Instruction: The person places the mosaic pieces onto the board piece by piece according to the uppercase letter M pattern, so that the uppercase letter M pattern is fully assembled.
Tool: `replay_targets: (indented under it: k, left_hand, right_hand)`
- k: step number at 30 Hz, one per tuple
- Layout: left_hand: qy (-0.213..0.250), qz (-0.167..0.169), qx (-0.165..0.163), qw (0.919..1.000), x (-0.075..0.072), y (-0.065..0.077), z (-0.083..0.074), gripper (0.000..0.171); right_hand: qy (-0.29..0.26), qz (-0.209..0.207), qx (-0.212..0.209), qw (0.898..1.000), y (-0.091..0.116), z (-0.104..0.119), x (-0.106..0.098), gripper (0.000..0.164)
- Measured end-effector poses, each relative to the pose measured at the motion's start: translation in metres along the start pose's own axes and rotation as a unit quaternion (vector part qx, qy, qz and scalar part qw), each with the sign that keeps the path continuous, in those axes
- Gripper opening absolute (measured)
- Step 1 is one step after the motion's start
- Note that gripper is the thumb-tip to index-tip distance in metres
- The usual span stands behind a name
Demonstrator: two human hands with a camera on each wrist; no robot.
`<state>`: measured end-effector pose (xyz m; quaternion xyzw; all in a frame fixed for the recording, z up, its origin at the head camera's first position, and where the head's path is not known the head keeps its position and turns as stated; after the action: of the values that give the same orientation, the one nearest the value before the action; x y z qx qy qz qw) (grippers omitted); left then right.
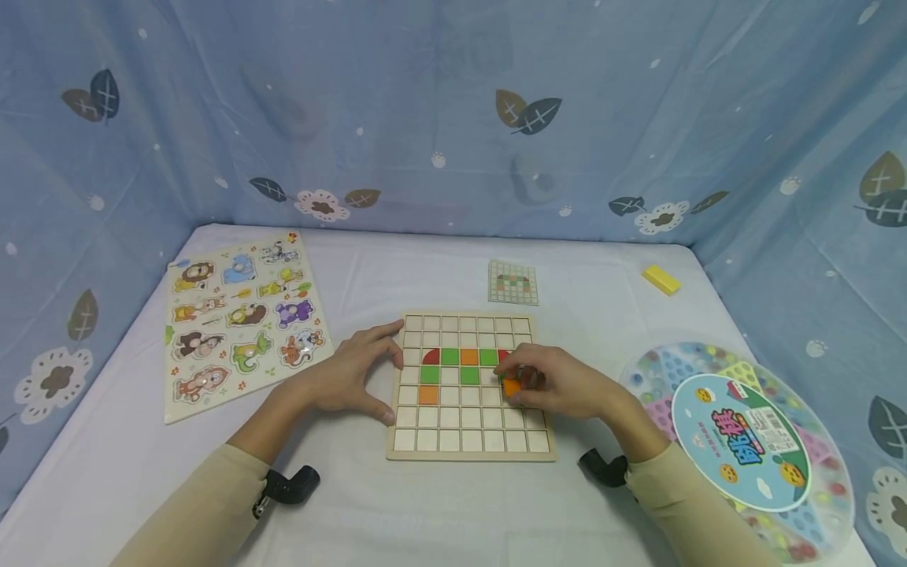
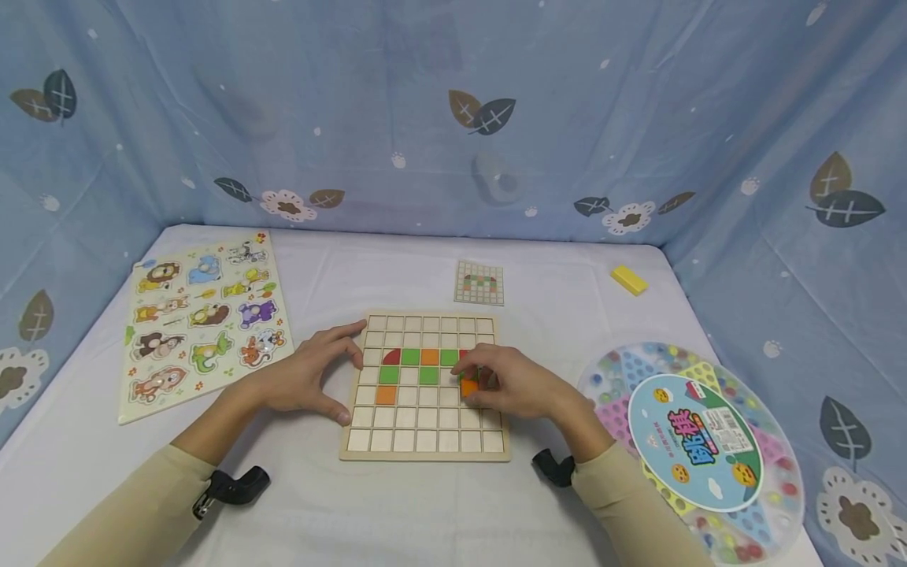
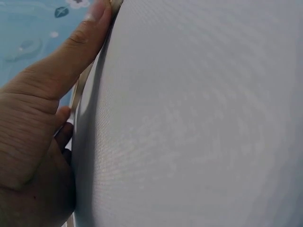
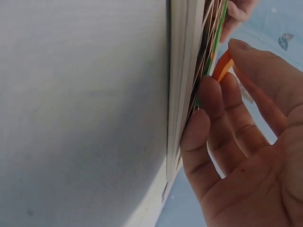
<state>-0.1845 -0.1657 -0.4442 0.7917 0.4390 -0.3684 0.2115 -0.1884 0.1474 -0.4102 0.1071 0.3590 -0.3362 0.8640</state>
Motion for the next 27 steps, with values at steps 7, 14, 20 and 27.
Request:
replay_targets:
  k: [7, 14, 20, 27]
  left_hand:
    - [0.001, -0.001, 0.001, 1.0, -0.0006, -0.0004, -0.0017, 0.075]
    - [0.0, 0.0, -0.002, 1.0, -0.0003, 0.0001, -0.0008, 0.075]
    - [0.0, -0.004, 0.007, 1.0, -0.0002, 0.0002, -0.0001, 0.075]
    - [-0.004, -0.003, 0.004, 1.0, 0.0005, -0.0002, 0.0013, 0.075]
  right_hand:
    - [0.025, 0.009, 0.006, 1.0, -0.0019, 0.0019, 0.0022, 0.032]
    - [0.024, 0.014, 0.009, 1.0, -0.002, 0.0016, 0.0037, 0.031]
    - [0.023, 0.02, 0.025, 0.999, -0.0019, -0.0008, 0.0057, 0.031]
    - [0.035, 0.024, 0.024, 0.999, -0.0015, -0.0013, 0.0051, 0.029]
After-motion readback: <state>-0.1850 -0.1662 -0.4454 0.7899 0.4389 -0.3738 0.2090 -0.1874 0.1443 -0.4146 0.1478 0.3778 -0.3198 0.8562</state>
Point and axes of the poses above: each hand's wrist, its own y-axis away from the middle knuckle, its own x-axis out of the palm, z = x × y, the point moved 5 cm from there along -y, towards the middle knuckle, and after that the axes turned 4 degrees about -z, right-handed, at the moved point
